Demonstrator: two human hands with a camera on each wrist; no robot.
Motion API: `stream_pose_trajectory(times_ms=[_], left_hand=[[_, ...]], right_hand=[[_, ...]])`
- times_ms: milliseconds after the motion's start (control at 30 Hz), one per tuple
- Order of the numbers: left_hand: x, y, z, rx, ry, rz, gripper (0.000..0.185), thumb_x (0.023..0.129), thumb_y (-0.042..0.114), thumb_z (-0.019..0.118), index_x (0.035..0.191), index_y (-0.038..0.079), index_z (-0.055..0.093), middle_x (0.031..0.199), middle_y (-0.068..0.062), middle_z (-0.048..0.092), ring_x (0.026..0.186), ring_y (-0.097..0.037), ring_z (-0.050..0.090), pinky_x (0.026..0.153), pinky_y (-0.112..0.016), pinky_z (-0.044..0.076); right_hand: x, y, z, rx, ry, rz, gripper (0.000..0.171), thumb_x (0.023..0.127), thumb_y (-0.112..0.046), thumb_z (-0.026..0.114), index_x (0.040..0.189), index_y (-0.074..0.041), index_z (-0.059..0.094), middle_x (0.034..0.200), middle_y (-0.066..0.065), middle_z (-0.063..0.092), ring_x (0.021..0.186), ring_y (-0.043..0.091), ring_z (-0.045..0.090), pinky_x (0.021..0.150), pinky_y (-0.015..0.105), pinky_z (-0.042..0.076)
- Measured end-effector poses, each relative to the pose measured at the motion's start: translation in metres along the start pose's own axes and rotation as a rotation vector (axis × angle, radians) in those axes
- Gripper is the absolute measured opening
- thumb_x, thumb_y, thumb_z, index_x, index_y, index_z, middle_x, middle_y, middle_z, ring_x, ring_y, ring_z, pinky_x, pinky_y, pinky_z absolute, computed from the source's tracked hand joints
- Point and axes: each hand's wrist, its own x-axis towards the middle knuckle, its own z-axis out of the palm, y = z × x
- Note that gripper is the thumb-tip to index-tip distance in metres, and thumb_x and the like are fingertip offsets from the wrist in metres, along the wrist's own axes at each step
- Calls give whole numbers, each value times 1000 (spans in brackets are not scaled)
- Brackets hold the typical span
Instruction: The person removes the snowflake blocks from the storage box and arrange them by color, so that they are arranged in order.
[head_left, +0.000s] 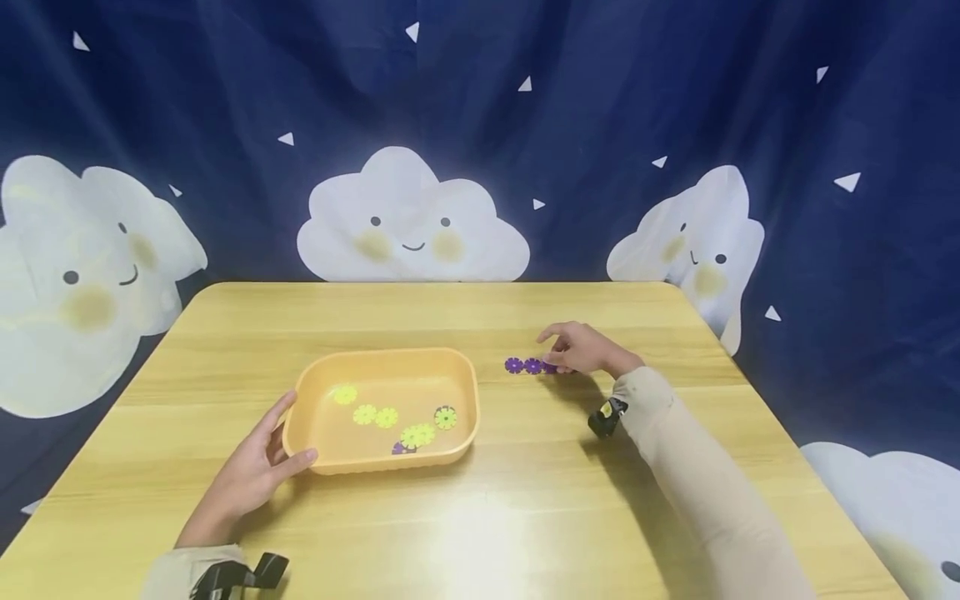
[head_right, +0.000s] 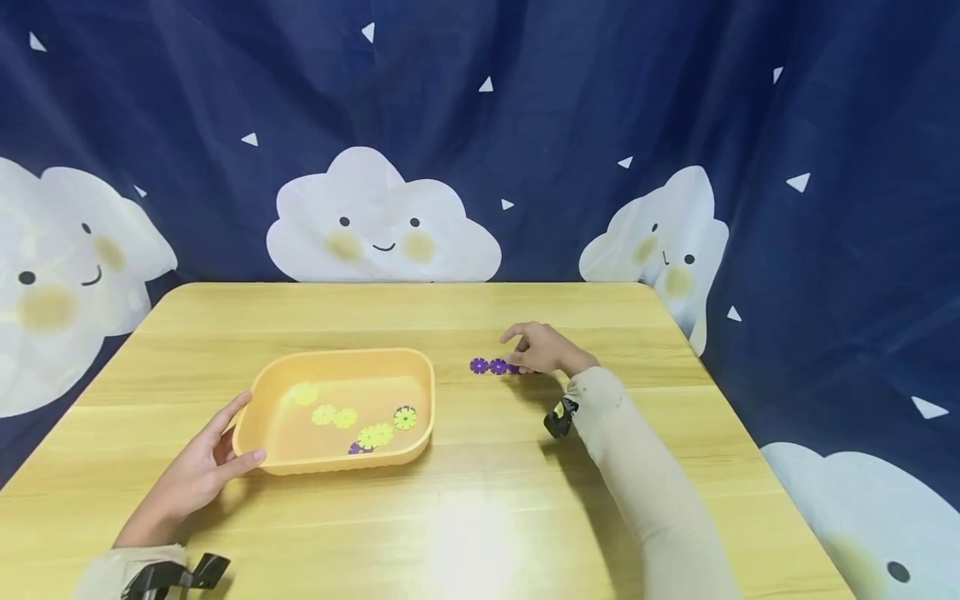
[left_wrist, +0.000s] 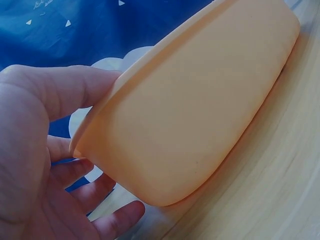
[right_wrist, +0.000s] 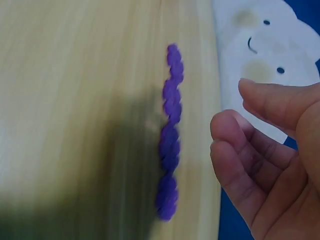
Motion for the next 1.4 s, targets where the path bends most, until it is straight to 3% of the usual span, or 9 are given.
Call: stream_pose_trajectory(times_ms=[100, 167, 333, 433, 767, 1067, 1400], left_hand=[[2, 1, 2, -19, 0, 10, 91, 93, 11, 66, 154, 2, 0, 155, -32, 10, 132, -53, 30, 89, -6, 39], [2, 2, 1, 12, 5, 7, 91, 93, 12, 66, 155, 2, 0, 156, -30, 6, 132, -56, 25, 96, -18, 42], [3, 3, -1, 28, 3, 4, 92, 93, 13, 66, 155, 3, -1, 157, -28, 4, 133, -56, 24, 98, -18, 39], [2, 3, 0, 4, -3, 8, 92, 93, 11, 67, 154, 1, -2, 157, -29, 4, 133, -53, 26, 90, -5, 35], [2, 3, 1, -6, -5, 18, 91, 93, 10, 66, 154, 0, -1, 156, -30, 6, 132, -53, 30, 89, -5, 37], [1, 3, 1, -3, 6, 2, 91, 93, 11, 65, 154, 2, -1, 149, -38, 20, 127, -52, 39, 85, -8, 42], [1, 1, 1, 6, 7, 17, 90, 94, 11, 65, 155, 4, -1, 149, -37, 21, 126, -51, 40, 87, -8, 41]], right_hand=[[3, -9, -3, -17, 1, -56, 36, 95, -6, 61, 129, 6, 55, 86, 17, 71, 70, 27, 67, 62, 34, 55], [6, -15, -4, -46, 11, -96, 36, 94, -7, 62, 128, 5, 56, 89, 15, 72, 76, 25, 69, 70, 37, 57], [13, -36, -4, -88, 24, -156, 34, 92, -10, 66, 124, 0, 60, 93, 9, 73, 89, 25, 70, 85, 40, 55], [15, -50, -2, -96, 12, -187, 33, 91, -10, 67, 123, -1, 60, 93, 10, 73, 89, 26, 70, 85, 40, 55], [29, -82, 8, -130, -27, -219, 35, 91, -10, 67, 124, -6, 61, 92, 7, 72, 87, 19, 69, 85, 35, 54], [41, -104, 22, -96, -104, -239, 32, 93, -8, 63, 125, -5, 60, 95, 9, 72, 81, 16, 69, 81, 28, 54], [50, -126, 38, -155, -141, -291, 34, 93, -9, 65, 126, -2, 61, 97, 9, 72, 91, 20, 67, 85, 28, 52]])
